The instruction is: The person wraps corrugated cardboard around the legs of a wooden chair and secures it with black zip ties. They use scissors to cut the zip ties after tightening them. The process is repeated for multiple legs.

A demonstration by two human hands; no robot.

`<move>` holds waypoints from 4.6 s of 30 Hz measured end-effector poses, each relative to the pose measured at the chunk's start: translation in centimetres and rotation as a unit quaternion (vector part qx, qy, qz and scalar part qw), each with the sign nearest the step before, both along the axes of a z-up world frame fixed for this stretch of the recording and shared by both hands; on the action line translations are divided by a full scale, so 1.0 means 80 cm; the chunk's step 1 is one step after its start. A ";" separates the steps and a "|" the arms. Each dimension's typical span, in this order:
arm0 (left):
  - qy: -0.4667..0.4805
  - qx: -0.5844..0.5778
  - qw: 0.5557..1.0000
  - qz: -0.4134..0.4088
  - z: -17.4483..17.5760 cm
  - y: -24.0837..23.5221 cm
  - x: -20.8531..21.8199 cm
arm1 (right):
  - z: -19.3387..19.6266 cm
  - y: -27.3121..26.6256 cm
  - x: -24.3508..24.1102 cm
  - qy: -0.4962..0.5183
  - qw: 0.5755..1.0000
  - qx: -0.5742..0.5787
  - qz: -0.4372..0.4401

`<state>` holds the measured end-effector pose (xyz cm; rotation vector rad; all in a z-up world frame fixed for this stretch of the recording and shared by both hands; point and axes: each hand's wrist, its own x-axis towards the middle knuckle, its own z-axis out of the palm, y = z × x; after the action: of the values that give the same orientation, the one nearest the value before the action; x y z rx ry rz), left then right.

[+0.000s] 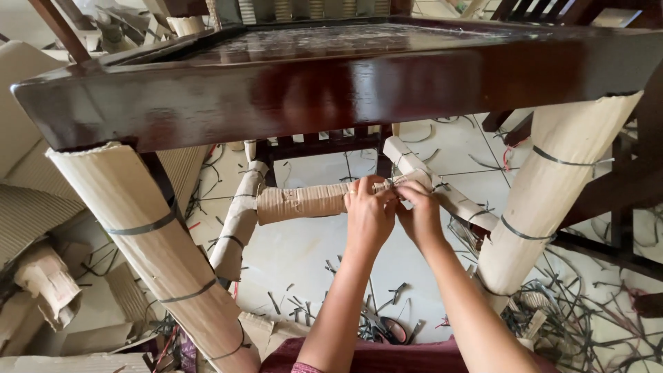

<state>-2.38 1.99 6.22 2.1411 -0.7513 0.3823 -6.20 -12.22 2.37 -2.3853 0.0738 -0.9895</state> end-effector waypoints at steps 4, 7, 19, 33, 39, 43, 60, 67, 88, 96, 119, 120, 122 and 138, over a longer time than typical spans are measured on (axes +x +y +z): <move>-0.020 -0.014 1.000 -0.015 -0.004 -0.002 0.010 | 0.016 0.013 -0.003 -0.021 0.999 -0.011 -0.035; 0.003 -0.041 0.999 0.012 -0.006 -0.011 0.018 | 0.027 0.017 -0.006 -0.039 0.998 0.034 -0.046; 0.177 0.018 0.982 0.066 0.017 -0.032 0.040 | 0.012 0.018 -0.010 -0.050 0.992 0.110 -0.043; 0.107 0.008 0.986 0.129 -0.035 -0.053 0.042 | -0.065 -0.025 -0.012 -0.013 0.987 -0.125 -0.103; 0.022 -0.004 0.998 0.057 -0.037 -0.032 0.037 | 0.075 0.028 -0.021 -0.008 0.982 -0.187 0.001; 0.012 0.008 1.000 0.025 -0.038 -0.022 0.039 | 0.067 0.009 -0.003 0.144 0.988 -0.035 -0.035; 0.084 0.086 0.993 -0.019 -0.010 -0.009 0.037 | 0.043 -0.017 0.018 0.067 0.992 0.099 0.035; 0.099 0.078 0.992 -0.012 -0.021 -0.018 0.043 | 0.041 -0.014 0.026 0.177 0.949 0.237 -0.110; 0.059 -0.039 0.997 -0.025 -0.012 0.001 0.026 | 0.007 -0.030 0.030 0.270 0.924 0.223 -0.154; 0.015 -0.151 0.987 -0.054 -0.016 0.008 0.020 | 0.043 0.002 0.020 0.231 0.912 0.304 -0.147; 0.055 -0.025 0.998 0.012 -0.048 0.055 -0.008 | -0.100 0.048 -0.096 0.207 0.959 0.172 -0.092; 0.094 -0.037 0.995 0.022 -0.043 0.064 -0.021 | -0.109 0.061 -0.110 0.254 0.939 0.218 -0.077; 0.178 -0.034 0.983 0.009 -0.032 0.100 -0.061 | -0.163 0.083 -0.139 0.278 0.925 0.246 -0.075; 0.332 0.186 0.921 -0.085 -0.125 0.097 -0.058 | -0.270 0.124 -0.225 0.618 0.779 0.003 -0.111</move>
<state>-7.00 9.79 -3.81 2.3109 -0.6265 -0.6096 -24.20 -2.29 -19.20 -2.6142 0.8314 0.6602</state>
